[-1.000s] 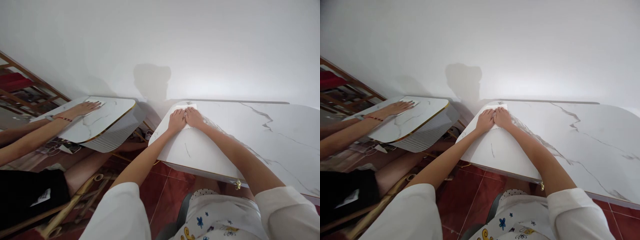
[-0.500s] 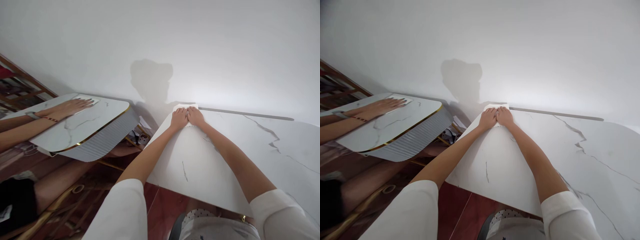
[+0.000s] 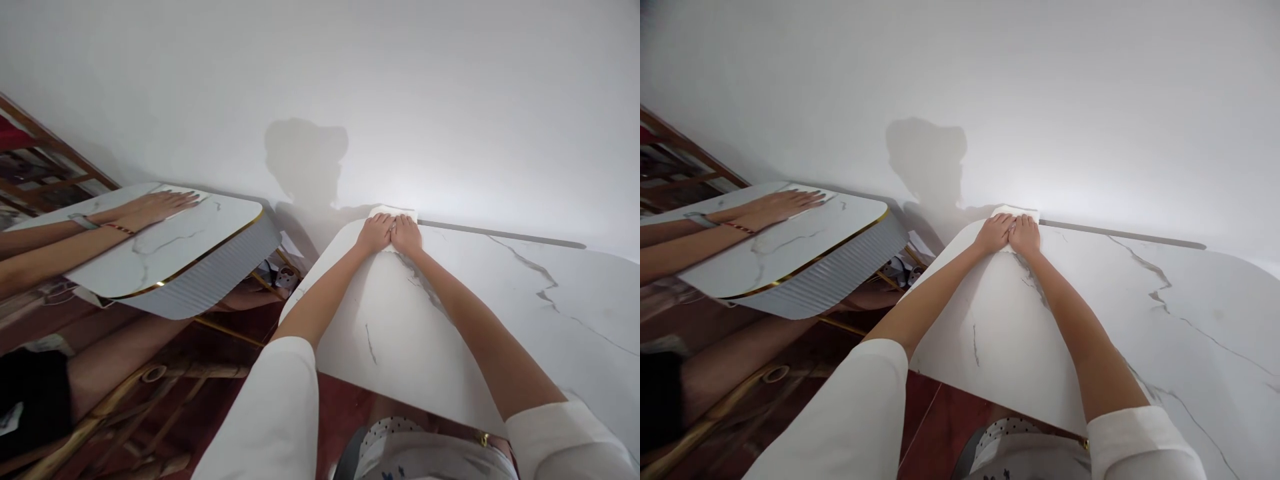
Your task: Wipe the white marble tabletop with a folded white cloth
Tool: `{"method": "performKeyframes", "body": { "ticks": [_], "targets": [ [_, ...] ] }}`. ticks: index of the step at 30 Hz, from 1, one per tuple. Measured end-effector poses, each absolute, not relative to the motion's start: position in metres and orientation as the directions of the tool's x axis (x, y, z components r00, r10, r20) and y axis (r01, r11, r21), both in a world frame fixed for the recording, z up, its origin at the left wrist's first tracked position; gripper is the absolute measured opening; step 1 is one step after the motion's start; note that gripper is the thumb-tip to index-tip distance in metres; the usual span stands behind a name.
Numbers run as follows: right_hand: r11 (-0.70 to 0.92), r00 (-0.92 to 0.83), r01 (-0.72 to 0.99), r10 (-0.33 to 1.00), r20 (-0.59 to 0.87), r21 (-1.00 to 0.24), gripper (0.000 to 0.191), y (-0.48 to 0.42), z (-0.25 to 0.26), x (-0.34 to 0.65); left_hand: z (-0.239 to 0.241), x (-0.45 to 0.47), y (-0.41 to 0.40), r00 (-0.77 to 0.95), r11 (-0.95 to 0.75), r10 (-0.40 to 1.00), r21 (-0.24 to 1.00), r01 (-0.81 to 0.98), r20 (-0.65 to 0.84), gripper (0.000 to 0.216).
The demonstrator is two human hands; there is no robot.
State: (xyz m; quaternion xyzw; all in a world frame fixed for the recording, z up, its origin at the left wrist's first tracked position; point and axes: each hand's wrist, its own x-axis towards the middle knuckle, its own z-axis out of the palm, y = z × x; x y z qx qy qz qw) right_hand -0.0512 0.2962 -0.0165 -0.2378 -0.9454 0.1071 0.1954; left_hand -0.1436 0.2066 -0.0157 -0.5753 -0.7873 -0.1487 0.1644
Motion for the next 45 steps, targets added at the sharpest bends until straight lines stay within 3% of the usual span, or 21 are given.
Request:
{"method": "performKeyframes", "body": {
  "ticks": [22, 33, 45],
  "targets": [
    [0.86, -0.773, 0.401, 0.502, 0.387, -0.315, 0.049, 0.234, -0.025, 0.011, -0.017, -0.089, 0.144, -0.216, 0.201, 0.886, 0.08, 0.976, 0.41, 0.046],
    [0.848, -0.775, 0.412, 0.519, 0.36, -0.334, 0.05, 0.164, -0.023, 0.047, -0.017, -0.053, 0.076, -0.258, 0.26, 0.892, 0.046, 0.965, 0.37, 0.048],
    [0.891, -0.864, 0.305, 0.408, 0.295, -0.337, 0.052, 0.108, -0.016, 0.081, -0.017, -0.007, 0.008, -0.391, 0.411, 0.845, 0.025, 0.911, 0.366, 0.048]
  ]
}}
